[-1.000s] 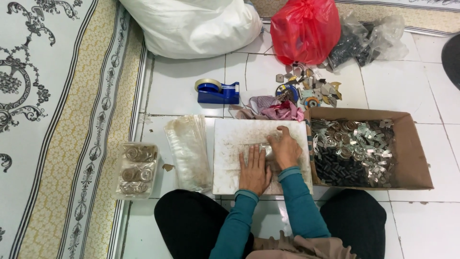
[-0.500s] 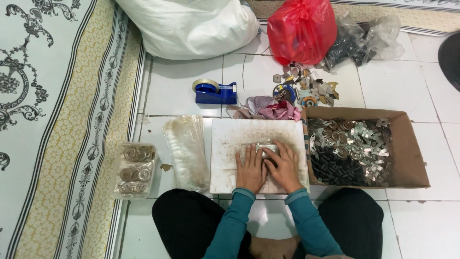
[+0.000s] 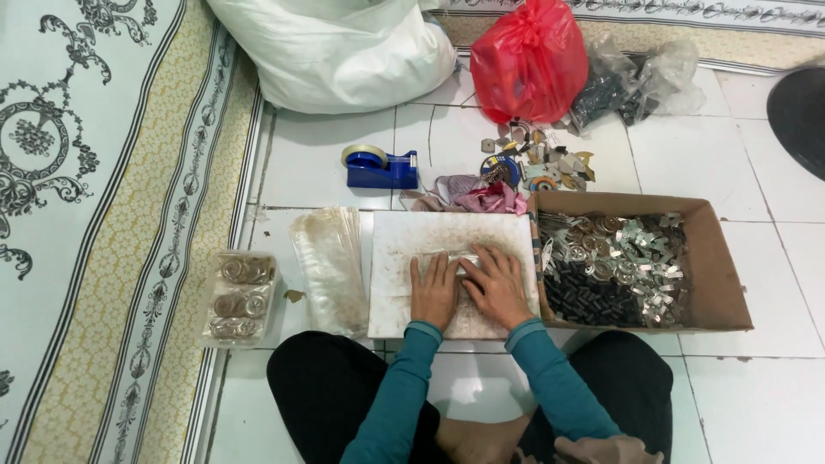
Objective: Packing small metal ornaments into plastic bags for distribution or storage.
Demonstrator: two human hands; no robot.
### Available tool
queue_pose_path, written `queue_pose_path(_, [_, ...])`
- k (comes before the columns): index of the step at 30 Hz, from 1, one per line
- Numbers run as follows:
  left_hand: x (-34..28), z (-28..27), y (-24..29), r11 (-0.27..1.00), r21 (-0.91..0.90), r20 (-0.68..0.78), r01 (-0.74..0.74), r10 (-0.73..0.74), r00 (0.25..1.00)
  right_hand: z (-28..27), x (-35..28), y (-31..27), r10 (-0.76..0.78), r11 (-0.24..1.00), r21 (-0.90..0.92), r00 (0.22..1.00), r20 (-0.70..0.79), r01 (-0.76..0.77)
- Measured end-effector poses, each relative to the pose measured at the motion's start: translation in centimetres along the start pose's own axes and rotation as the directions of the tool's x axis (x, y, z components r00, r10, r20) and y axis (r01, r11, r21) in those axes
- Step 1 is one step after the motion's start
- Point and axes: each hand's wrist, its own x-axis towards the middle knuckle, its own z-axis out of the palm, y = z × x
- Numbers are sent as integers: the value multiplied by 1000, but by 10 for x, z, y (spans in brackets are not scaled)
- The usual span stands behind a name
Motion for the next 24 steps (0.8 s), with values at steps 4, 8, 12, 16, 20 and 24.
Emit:
queue_pose_path(4, [4, 7, -5, 1000, 16, -8, -13, 13, 1000, 4, 5, 4, -41, 999, -23, 999, -4, 41])
queue_pose_path(8, [7, 13, -9, 1000, -1, 187, 31, -30, 982, 11, 11, 13, -116, 991, -70, 993, 4, 116])
queue_pose_path(12, [16, -1, -15, 998, -40, 386, 58, -39, 922, 15, 21, 15, -140, 986, -96, 990, -34, 137])
queue_pose_path(16, [13, 19, -19, 994, -34, 400, 107, -84, 913, 17, 30, 22, -177, 984, -39, 983, -51, 175])
queue_pose_path(20, [20, 15, -24, 978, -70, 550, 198, -128, 825, 11, 35, 20, -105, 994, -32, 990, 90, 108])
queue_pose_path(24, [35, -21, -40, 864, -246, 717, 439, -142, 682, -13, 45, 4, 17, 914, 381, 949, 315, -143])
